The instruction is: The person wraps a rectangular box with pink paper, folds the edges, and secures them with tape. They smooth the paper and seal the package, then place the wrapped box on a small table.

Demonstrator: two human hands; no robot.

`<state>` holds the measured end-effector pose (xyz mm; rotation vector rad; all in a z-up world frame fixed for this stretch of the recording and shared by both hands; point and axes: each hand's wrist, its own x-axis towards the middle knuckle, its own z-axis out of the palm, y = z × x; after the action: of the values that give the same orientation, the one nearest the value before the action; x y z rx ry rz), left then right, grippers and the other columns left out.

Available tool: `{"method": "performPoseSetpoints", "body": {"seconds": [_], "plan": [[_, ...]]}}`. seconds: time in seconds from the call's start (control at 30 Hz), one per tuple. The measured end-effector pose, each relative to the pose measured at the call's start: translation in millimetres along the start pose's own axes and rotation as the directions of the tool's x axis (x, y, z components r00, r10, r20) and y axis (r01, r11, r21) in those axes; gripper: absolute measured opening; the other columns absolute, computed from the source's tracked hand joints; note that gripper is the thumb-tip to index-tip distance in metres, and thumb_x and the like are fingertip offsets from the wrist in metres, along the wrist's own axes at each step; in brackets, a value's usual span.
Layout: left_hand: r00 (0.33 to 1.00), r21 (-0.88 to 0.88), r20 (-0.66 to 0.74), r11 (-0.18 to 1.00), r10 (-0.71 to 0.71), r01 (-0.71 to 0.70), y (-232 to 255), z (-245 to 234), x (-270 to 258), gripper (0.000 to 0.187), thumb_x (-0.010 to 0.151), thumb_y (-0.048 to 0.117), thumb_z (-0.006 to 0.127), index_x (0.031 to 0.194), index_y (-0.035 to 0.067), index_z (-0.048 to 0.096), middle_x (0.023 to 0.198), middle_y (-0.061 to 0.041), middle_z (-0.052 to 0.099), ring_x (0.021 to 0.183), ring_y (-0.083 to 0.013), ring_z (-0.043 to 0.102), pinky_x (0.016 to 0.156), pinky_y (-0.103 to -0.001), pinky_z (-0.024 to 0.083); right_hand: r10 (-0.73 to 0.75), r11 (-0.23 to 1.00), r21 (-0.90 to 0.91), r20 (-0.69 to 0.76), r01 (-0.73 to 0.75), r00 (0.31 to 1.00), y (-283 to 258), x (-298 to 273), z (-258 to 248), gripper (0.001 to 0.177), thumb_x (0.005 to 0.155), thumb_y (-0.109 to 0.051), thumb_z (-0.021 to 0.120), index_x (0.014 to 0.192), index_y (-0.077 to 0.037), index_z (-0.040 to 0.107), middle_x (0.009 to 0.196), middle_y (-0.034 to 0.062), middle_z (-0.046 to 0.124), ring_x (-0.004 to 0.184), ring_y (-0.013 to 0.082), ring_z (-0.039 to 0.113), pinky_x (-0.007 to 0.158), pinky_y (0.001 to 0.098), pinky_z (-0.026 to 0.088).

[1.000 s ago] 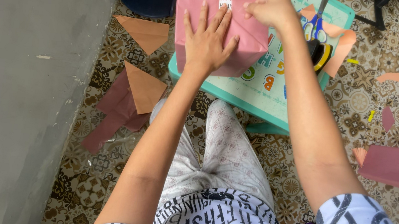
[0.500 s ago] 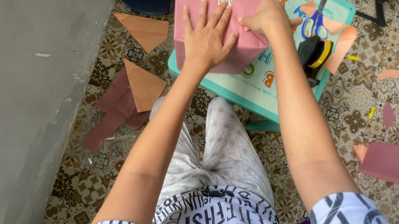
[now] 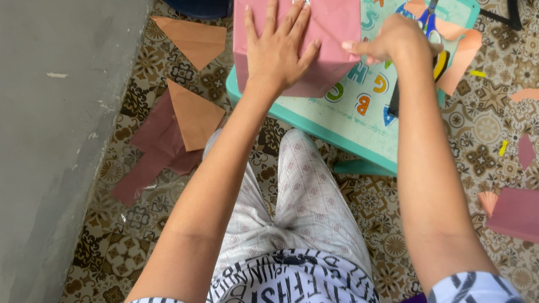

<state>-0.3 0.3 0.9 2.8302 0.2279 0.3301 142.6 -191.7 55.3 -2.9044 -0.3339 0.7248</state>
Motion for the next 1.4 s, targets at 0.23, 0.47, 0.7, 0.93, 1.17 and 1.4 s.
{"method": "performPoseSetpoints", "body": {"seconds": [0.23, 0.47, 0.7, 0.93, 1.17, 1.4], "plan": [[1.0, -0.012, 0.023, 1.0, 0.012, -0.012, 0.9, -2.5, 0.8, 0.071, 0.102, 0.06, 0.036, 0.161, 0.02, 0.034, 0.167, 0.003, 0.031, 0.157, -0.0324, 0.011, 0.12, -0.068, -0.004, 0.048, 0.972, 0.229, -0.376, 0.043, 0.925, -24.5, 17.0, 29.5, 0.081, 0.065, -0.063, 0.091, 0.111, -0.005, 0.058, 0.107, 0.0102, 0.071, 0.11, 0.0324, 0.066, 0.106, 0.0707, 0.024], [0.999, 0.004, 0.035, 1.0, 0.013, -0.013, 1.8, -1.9, 1.4, 0.073, 0.103, 0.062, 0.034, 0.162, 0.019, 0.033, 0.168, 0.003, 0.031, 0.158, -0.0316, 0.011, 0.122, -0.067, -0.004, -0.153, 0.884, 0.219, -0.7, 0.414, 0.697, -28.0, 54.4, 62.4, 0.11, 0.066, -0.06, 0.102, 0.134, -0.006, 0.036, 0.128, 0.0184, 0.064, 0.122, 0.0408, 0.058, 0.1, 0.0603, 0.042], [0.997, 0.043, 0.071, 0.999, 0.022, -0.025, 4.2, -2.7, 3.0, 0.071, 0.103, 0.062, 0.031, 0.164, 0.028, 0.019, 0.169, 0.002, 0.028, 0.158, -0.0333, 0.009, 0.12, -0.069, -0.003, 0.029, 0.926, 0.316, -0.604, 0.206, 0.796, -32.8, 39.4, 65.0, 0.114, 0.059, -0.061, 0.097, 0.136, -0.016, 0.026, 0.13, 0.0179, 0.06, 0.12, 0.0412, 0.056, 0.093, 0.0709, 0.027], [0.991, 0.103, 0.131, 0.993, 0.041, -0.055, 4.5, -8.5, 3.2, 0.062, 0.105, 0.06, 0.026, 0.163, 0.039, 0.015, 0.171, 0.003, 0.021, 0.158, -0.0365, 0.006, 0.118, -0.072, -0.004, 0.071, 0.917, 0.379, -0.455, 0.121, 0.888, -36.7, 33.9, 67.5, 0.1, 0.074, -0.066, 0.09, 0.142, -0.026, 0.028, 0.127, 0.0213, 0.055, 0.123, 0.0403, 0.05, 0.093, 0.0758, 0.023], [0.982, 0.065, 0.182, 0.995, 0.061, -0.074, 3.9, -13.3, 1.4, 0.055, 0.106, 0.059, 0.022, 0.16, 0.048, 0.024, 0.172, 0.002, 0.016, 0.158, -0.0385, 0.002, 0.118, -0.072, -0.006, 0.056, 0.676, 0.343, -0.906, 0.652, 0.419, 83.5, 25.3, 100.2, 0.038, 0.095, -0.015, 0.084, 0.124, -0.009, 0.06, 0.098, 0.0046, 0.056, 0.089, 0.0176, 0.06, 0.081, 0.0306, 0.054], [0.983, 0.052, 0.175, 0.996, 0.062, -0.073, 2.6, -9.2, 3.2, 0.057, 0.106, 0.059, 0.023, 0.16, 0.044, 0.026, 0.171, 0.001, 0.018, 0.157, -0.0382, 0.003, 0.117, -0.073, -0.006, 0.246, 0.928, 0.327, -0.897, 0.178, 0.366, 225.4, 18.6, 146.9, 0.029, 0.094, -0.024, 0.087, 0.095, -0.002, 0.068, 0.083, 0.0097, 0.058, 0.084, 0.0278, 0.059, 0.08, 0.0416, 0.046]]}}
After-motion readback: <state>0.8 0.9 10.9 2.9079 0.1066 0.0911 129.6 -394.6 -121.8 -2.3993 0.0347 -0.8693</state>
